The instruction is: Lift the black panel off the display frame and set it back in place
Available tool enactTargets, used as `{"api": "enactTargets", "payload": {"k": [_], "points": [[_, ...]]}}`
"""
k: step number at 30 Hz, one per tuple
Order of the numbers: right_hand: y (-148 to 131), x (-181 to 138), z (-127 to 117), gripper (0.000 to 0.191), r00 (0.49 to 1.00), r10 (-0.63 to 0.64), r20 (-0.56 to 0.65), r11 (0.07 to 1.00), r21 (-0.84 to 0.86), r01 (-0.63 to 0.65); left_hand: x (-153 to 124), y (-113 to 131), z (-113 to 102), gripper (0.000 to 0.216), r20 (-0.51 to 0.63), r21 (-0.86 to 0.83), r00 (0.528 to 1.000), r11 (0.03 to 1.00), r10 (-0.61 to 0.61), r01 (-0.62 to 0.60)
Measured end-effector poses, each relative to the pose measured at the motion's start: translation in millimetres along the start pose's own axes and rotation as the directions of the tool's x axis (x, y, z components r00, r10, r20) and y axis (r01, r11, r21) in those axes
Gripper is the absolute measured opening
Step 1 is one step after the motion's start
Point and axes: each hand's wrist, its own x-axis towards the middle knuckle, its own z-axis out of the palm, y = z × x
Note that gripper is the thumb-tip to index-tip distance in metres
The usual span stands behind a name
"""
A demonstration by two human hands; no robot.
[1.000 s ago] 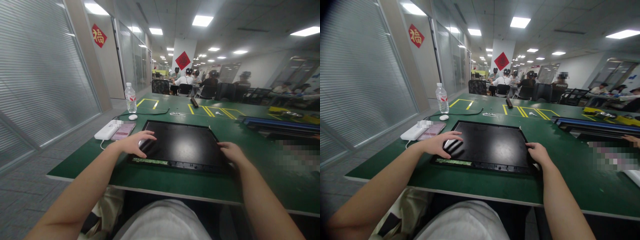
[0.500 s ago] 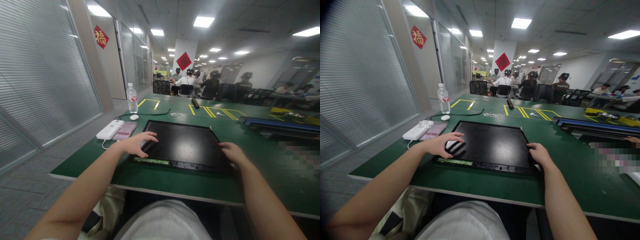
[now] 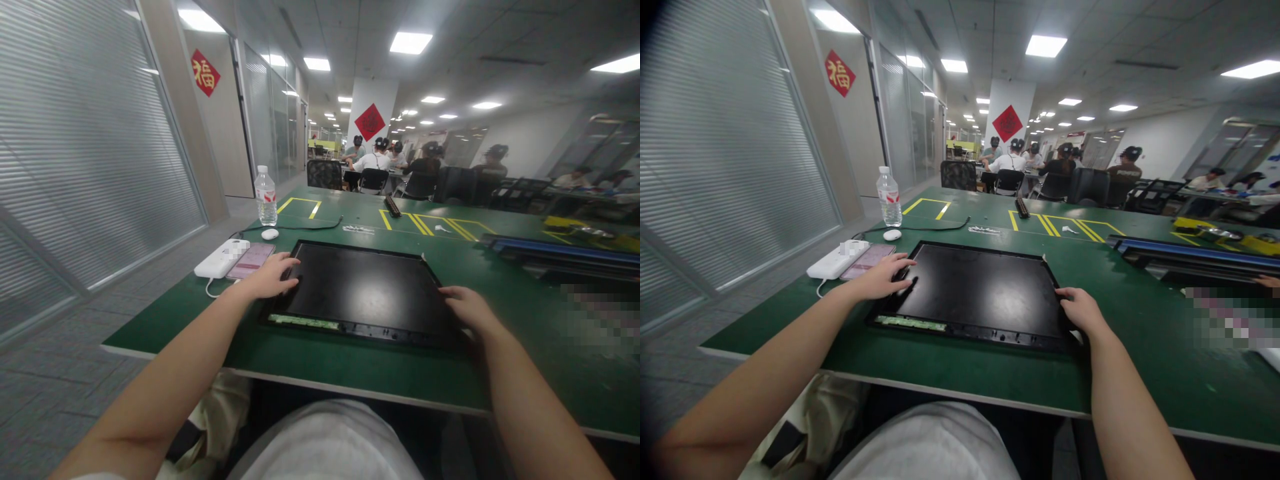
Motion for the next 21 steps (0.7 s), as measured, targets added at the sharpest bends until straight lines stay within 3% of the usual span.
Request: {"api": "enactTargets", "payload": {"k": [8, 14, 21], "points": [[1.0, 2.9, 1.0, 0.041, 1.0, 0.001, -0.012, 1.0, -0.002, -0.001, 2.9, -1.5, 3.4, 0.045, 0.028, -0.015, 0.999, 0.999, -0.044, 0.044], [4.1, 8.2, 1.4, 0.039, 0.999, 0.035, -0.018, 0.999, -0.017, -0.035, 3.8, -1.8, 4.5, 0.048, 0.028, -0.013, 0.996, 0.997, -0.08, 0.08], [-19.4, 21.3, -6.0, 0.034, 0.998, 0.07, -0.011, 0.985, -0.154, -0.071, 3.0, -2.9, 5.2, 0.05, 0.025, -0.04, 0.988, 0.988, -0.149, 0.15]]}}
